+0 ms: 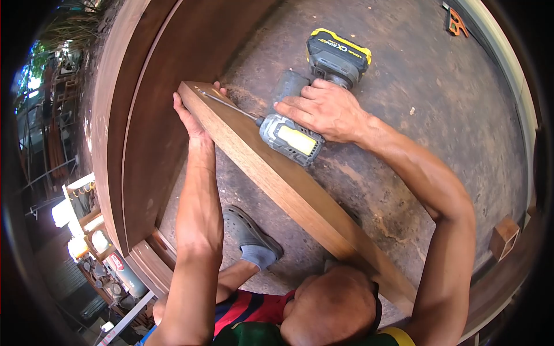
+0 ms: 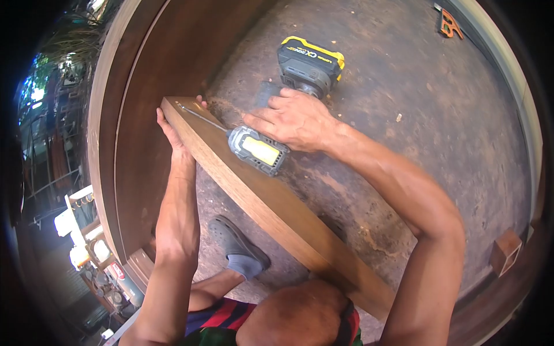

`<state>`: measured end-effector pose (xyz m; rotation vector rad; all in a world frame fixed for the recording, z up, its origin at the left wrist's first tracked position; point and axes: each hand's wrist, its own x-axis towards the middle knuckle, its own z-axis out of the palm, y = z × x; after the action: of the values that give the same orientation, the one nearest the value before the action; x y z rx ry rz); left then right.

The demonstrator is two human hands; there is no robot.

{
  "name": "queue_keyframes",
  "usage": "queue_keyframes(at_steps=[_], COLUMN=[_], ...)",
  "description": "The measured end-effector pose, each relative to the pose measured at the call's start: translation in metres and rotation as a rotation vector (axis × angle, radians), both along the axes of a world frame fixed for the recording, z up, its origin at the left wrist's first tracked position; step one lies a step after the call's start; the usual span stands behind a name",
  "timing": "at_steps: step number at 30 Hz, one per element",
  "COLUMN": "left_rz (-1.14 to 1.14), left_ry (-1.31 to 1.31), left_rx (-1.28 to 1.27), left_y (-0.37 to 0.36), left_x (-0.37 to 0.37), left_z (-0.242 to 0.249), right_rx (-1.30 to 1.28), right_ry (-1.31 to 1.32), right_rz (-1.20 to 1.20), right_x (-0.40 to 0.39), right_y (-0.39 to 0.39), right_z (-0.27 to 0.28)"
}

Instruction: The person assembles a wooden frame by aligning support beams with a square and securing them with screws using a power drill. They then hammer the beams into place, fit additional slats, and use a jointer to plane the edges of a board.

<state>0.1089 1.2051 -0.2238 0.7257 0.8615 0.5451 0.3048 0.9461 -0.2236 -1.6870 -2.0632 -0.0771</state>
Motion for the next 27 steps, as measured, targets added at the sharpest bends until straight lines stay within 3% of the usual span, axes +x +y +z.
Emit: queue_keyframes(at_steps=[11, 27], left_rz=[0.009, 0.028], left_ry=[-0.022, 0.014], left_rx=[-0.045, -0.081], left_y=[-0.019, -0.024], left_x=[0.012, 0.015], left_z=[0.005, 0.001], right_rx=[-0.008, 0.049], right_ry=[0.074, -0.015], right_rz=[-0.004, -0.003], right_x=[-0.003, 0.001], right_y=[-0.001, 0.013], right_z=[-0.001, 0.005])
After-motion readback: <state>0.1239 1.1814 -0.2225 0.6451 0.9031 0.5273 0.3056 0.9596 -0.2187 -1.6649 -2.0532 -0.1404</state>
